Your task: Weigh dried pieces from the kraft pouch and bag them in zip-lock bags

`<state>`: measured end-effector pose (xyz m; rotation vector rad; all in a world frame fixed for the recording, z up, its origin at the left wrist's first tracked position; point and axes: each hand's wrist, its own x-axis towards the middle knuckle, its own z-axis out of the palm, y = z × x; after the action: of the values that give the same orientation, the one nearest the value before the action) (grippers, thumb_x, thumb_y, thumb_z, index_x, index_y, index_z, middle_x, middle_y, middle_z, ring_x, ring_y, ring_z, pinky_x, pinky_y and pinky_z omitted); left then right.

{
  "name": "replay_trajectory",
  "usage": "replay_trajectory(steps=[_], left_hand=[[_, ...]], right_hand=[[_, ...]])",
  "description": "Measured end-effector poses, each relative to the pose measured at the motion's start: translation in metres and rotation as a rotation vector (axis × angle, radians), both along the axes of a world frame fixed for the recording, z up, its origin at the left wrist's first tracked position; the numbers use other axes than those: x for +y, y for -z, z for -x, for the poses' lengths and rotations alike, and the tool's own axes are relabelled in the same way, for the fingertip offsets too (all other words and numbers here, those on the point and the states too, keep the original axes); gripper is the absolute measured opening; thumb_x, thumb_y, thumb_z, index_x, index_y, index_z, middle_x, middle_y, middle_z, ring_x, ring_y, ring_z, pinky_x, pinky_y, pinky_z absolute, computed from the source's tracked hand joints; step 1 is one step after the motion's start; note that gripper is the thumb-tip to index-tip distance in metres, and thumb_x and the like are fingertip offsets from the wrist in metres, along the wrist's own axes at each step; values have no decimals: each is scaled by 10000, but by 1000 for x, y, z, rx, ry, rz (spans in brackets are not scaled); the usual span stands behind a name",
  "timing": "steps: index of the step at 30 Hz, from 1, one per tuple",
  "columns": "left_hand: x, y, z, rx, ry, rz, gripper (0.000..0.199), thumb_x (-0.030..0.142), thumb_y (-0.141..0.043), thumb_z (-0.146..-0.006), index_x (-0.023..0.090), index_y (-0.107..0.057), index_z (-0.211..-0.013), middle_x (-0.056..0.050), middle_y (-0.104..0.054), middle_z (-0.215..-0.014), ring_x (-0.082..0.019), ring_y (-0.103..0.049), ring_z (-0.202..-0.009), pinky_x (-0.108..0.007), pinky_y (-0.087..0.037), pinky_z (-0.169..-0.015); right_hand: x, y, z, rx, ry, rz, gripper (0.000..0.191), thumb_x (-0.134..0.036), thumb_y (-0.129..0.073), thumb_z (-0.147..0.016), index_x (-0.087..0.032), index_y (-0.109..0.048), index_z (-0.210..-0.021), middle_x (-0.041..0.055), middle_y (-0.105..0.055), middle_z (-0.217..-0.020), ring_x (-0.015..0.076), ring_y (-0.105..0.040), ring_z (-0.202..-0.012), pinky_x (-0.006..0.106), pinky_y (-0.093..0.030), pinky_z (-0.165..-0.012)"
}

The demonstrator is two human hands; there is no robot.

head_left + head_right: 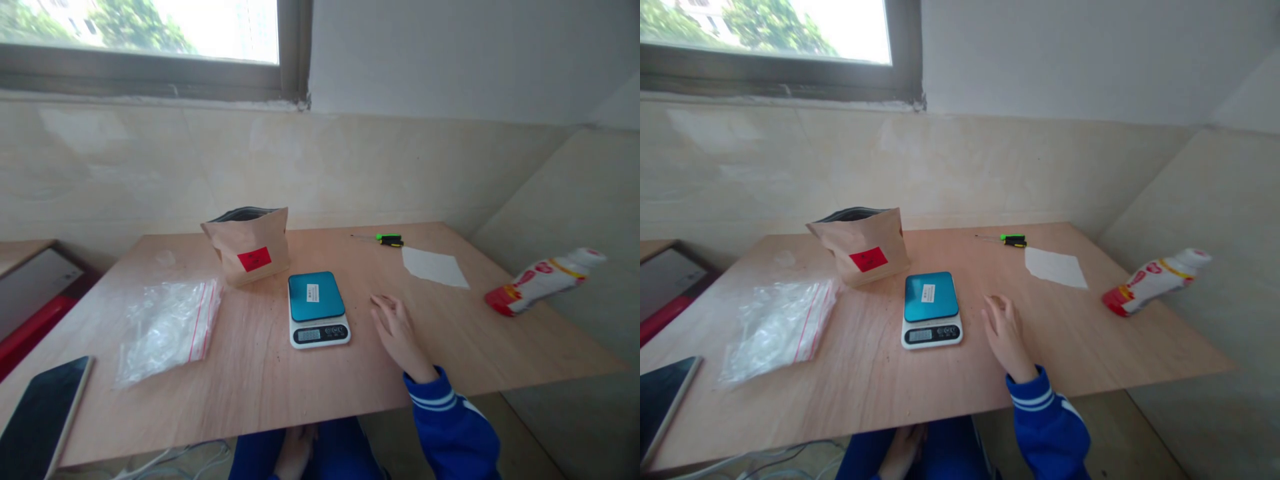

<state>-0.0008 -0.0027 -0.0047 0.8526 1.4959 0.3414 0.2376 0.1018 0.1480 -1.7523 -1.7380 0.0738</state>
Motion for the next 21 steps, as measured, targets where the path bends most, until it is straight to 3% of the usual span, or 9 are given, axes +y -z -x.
replay_trajectory(steps=[3, 8, 14, 21], left_hand=[[-1, 2, 0, -3, -16, -49, 361, 353, -522, -866, 204, -454, -544, 33, -395, -462, -138, -437, -453, -288, -391, -517], [0, 3, 0, -23, -22, -95, 353, 396, -532, -810, 213, -439, -523, 38, -367, -438, -126, -376, -423, -281, -349, -502], [-2, 11, 2, -24, -9, -87, 383, 469, -551, -791, 226, -432, -521, 44, -362, -422, -134, -369, -430, -293, -333, -513], [0, 9, 2, -10, -19, -48, 405, 515, -564, -768, 230, -434, -511, 39, -345, -414, -145, -357, -444, -295, -315, -511]], right_hand=[[13, 17, -21, -120, 75, 45, 432, -359, -400, -919, -172, -508, -1294, 187, -476, -1288, 324, -475, -1210, 531, -415, -970], [17, 34, -29, -205, 135, 88, 376, -313, -454, -882, -177, -535, -1223, 175, -524, -1245, 325, -506, -1127, 515, -429, -913], [-6, 33, -29, -216, 188, 75, 226, -313, -509, -850, -233, -631, -1023, 124, -554, -1162, 308, -529, -1053, 471, -435, -838], [-45, 34, -33, -116, 187, 35, 277, -448, -489, -866, -239, -655, -938, 101, -630, -1002, 282, -582, -938, 440, -447, -811]])
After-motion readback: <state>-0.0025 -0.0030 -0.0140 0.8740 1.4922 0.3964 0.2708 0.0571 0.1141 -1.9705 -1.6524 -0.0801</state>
